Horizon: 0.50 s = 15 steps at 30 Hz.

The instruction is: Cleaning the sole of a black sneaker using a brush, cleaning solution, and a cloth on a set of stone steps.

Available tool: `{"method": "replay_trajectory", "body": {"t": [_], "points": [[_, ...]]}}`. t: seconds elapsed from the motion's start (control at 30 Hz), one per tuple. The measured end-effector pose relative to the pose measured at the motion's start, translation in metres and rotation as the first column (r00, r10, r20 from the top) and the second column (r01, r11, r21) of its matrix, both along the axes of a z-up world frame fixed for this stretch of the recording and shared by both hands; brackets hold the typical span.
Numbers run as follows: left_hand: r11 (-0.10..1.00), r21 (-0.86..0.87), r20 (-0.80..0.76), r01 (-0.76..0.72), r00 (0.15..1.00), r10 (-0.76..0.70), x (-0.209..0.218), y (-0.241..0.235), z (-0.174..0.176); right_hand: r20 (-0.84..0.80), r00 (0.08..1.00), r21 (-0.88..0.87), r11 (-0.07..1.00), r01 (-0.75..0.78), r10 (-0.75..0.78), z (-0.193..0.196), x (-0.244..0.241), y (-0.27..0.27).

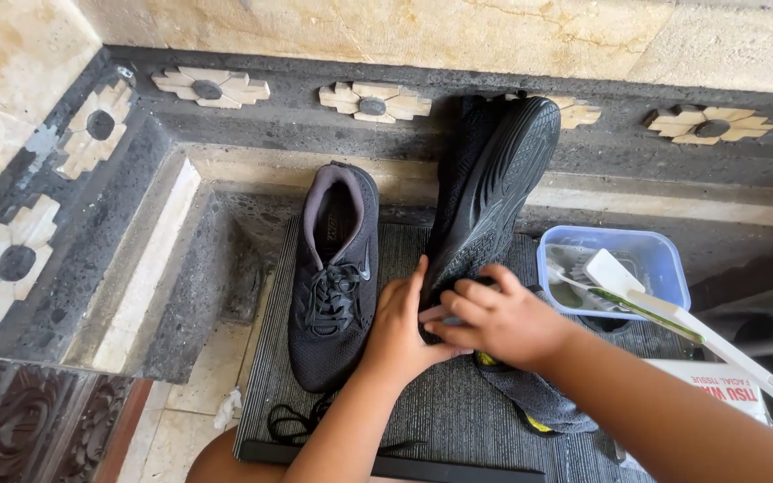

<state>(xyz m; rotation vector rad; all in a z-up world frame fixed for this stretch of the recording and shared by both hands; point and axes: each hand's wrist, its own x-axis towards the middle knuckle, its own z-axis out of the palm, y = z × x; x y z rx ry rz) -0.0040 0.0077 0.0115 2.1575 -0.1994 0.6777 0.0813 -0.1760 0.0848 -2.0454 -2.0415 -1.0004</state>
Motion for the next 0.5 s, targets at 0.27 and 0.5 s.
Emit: {"method": "replay_trajectory", "body": {"t": [0.27,0.5], "points": [[0.999,-0.038,0.004,0.021,1.000,-0.021,-0.007,-0.003,0.023,0.031,0.999,-0.021,1.000,0.014,-0.014,-0.012,0.017,-0.027],[0.999,-0.001,-0.039,0.032,0.999,-0.032,-0.002,-0.002,0.008,0.037,0.997,0.090,0.994,0.062,-0.066,0.012,-0.001,-0.009]]}}
